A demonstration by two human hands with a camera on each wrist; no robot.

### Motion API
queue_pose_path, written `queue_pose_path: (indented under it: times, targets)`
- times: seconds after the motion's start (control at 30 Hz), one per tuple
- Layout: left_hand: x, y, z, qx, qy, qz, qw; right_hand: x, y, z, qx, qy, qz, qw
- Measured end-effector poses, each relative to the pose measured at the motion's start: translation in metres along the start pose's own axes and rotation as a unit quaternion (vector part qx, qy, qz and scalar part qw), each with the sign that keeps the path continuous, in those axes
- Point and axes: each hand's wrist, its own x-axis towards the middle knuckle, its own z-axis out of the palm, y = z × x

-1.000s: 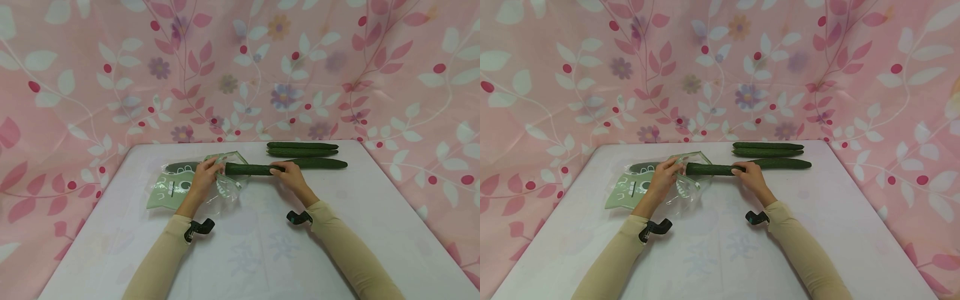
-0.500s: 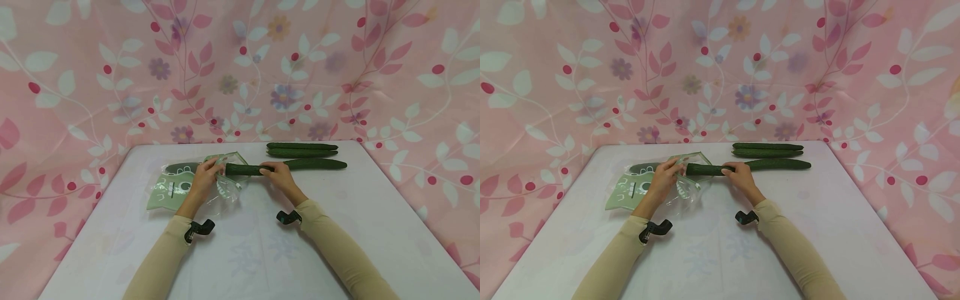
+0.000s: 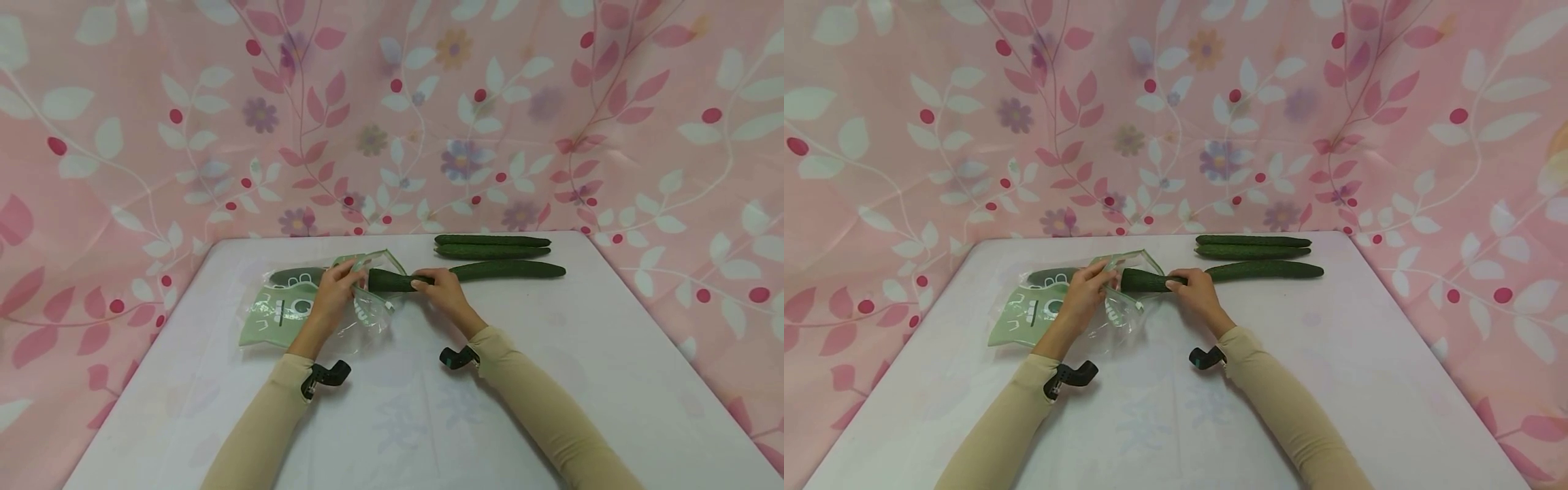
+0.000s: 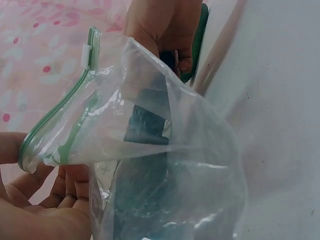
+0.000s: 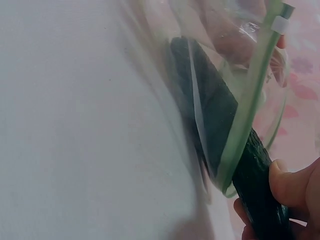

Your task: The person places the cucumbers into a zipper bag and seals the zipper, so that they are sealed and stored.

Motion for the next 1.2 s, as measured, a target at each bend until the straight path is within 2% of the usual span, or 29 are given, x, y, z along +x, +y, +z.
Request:
queue_pose_path:
  times: [0.63, 0.77, 1.0, 1.2]
  targets:
    - [0.001, -0.001, 0.001, 0.024, 0.001, 0.006, 0.9997, 0.007, -0.012, 0.026, 0.008, 0.003, -0.006, 1.0]
    - [0.0, -0.001, 0.001, 0.023, 0.004, 0.003, 0.9997, 0.009, -0.007, 0.027, -0.01, -0.015, -0.006, 1.0]
    - [0.0, -0.001, 0.0, 0.021, 0.0, 0.004, 0.9998, 0.008, 0.006, 0.004, -0.023, -0.063, -0.023, 0.997]
    - [0.001, -0.001, -0.001, 0.016, -0.002, 0.002, 0.9999, 0.001, 0.023, -0.021, -0.03, -0.081, -0.009, 0.996]
